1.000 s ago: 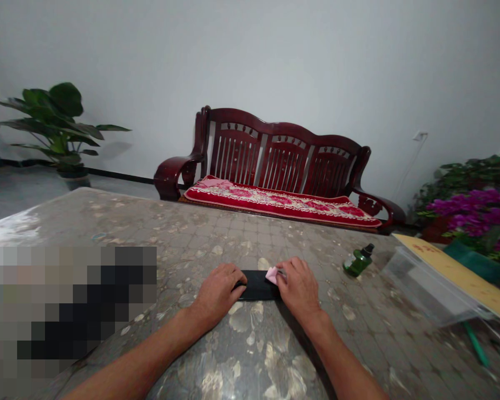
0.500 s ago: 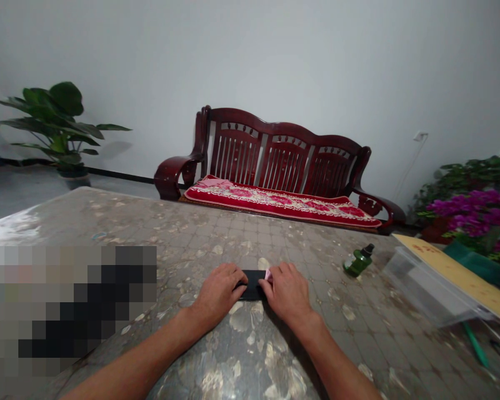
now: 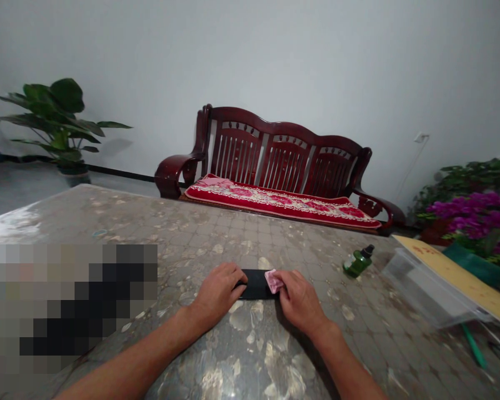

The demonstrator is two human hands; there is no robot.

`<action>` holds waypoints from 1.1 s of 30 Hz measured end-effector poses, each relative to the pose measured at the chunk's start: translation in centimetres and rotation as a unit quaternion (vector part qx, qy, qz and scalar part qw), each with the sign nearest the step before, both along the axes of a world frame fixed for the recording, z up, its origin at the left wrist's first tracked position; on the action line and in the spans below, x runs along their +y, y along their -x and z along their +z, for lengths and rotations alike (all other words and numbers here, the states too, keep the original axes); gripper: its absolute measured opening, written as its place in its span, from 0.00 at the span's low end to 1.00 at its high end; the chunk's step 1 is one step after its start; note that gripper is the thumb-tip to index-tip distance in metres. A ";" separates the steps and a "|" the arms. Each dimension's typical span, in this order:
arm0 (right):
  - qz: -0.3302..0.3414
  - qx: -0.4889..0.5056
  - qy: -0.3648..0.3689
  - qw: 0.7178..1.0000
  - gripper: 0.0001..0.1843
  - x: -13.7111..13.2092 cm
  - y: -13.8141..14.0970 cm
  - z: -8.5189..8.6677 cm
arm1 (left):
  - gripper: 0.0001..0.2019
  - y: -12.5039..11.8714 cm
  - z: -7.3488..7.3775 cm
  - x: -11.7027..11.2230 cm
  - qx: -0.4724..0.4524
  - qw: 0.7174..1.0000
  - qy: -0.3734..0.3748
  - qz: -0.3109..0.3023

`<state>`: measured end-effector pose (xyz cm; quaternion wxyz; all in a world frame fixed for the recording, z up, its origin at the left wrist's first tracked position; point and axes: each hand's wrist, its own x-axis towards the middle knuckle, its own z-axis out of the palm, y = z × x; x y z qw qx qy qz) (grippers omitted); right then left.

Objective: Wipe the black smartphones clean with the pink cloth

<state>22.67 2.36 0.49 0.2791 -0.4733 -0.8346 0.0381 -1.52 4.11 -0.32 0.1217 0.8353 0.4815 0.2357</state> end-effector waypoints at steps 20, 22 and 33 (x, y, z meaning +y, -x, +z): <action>-0.018 0.023 -0.003 1.000 0.10 0.9 -0.3 0.1 | 0.05 0.2 -0.4 0.0 -0.024 0.999 -0.022 -0.014; -0.021 0.005 -0.020 1.000 0.10 0.7 -0.3 0.1 | 0.08 0.3 -0.7 0.0 -0.029 0.999 -0.028 -0.018; -0.008 -0.088 -0.025 0.996 0.10 -0.2 2.6 -0.3 | 0.24 0.2 -0.8 0.0 0.023 1.000 -0.004 -0.021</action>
